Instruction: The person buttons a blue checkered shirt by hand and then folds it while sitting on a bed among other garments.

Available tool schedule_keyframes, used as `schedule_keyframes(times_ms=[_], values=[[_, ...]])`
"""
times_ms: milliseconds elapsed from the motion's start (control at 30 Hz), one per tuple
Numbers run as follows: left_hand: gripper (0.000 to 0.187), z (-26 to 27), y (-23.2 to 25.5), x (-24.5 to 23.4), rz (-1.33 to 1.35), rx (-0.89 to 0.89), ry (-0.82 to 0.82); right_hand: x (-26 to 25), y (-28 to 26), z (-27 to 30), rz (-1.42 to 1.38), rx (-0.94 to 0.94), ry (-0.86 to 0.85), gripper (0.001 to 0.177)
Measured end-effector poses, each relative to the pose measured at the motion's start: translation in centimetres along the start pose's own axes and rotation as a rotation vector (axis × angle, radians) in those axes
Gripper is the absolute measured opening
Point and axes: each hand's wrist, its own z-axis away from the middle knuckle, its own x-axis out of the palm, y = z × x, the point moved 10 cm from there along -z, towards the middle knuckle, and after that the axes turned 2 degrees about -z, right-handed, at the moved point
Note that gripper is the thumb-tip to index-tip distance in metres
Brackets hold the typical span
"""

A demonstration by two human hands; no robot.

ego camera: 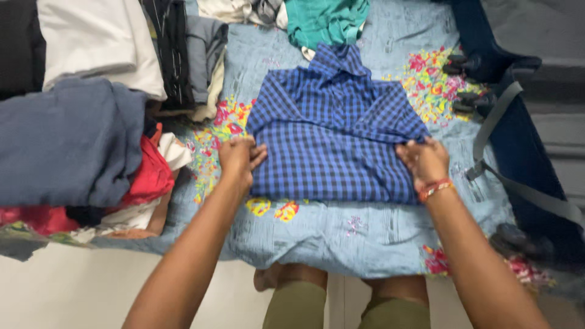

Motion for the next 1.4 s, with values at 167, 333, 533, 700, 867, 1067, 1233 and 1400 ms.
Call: schedule_keyframes(times_ms=[167,333,533,700,867,1067,1233,1400], values=[[0.018,3.2,1.0,0.2,-0.173,0.189,-0.016,-0.8,0.5,0.6,0.173,-0.216,-0.001,0.065],[0.027,5.0,8.5,5.6,-0.931,0.898,-0.012,4.4,-4.1,-1.1,0.627,-0.692,-0.103,0.057],[0.042,-5.8,10.8,12.9,-1.211,1.069,0.011,14.7,-4.3,-8.0,1.289,-1.075,-0.288,0.048],[0.082,-15.0,9.4,16.2,-1.445,0.645,0.077,17.6,-0.7,-19.6,1.232,-0.586,-0.28,0.078],[0.074,-17.9,6.1,18.6,-1.522,0.429,-0.045,21.6,1.3,-19.3,1.258,-0.496,-0.37,0.091],[0.025,-7.4,11.7,21.0,-1.11,1.159,-0.261,23.8,-6.5,-10.0,1.111,-1.002,-0.482,0.034],[0.017,7.0,11.6,16.5,-1.36,1.729,-0.683,18.2,-9.4,3.1,1.425,-1.32,-0.727,0.028],[0.025,10.8,7.0,13.1,-1.549,1.695,-0.939,16.1,-5.1,9.3,1.495,-1.254,-1.097,0.032]])
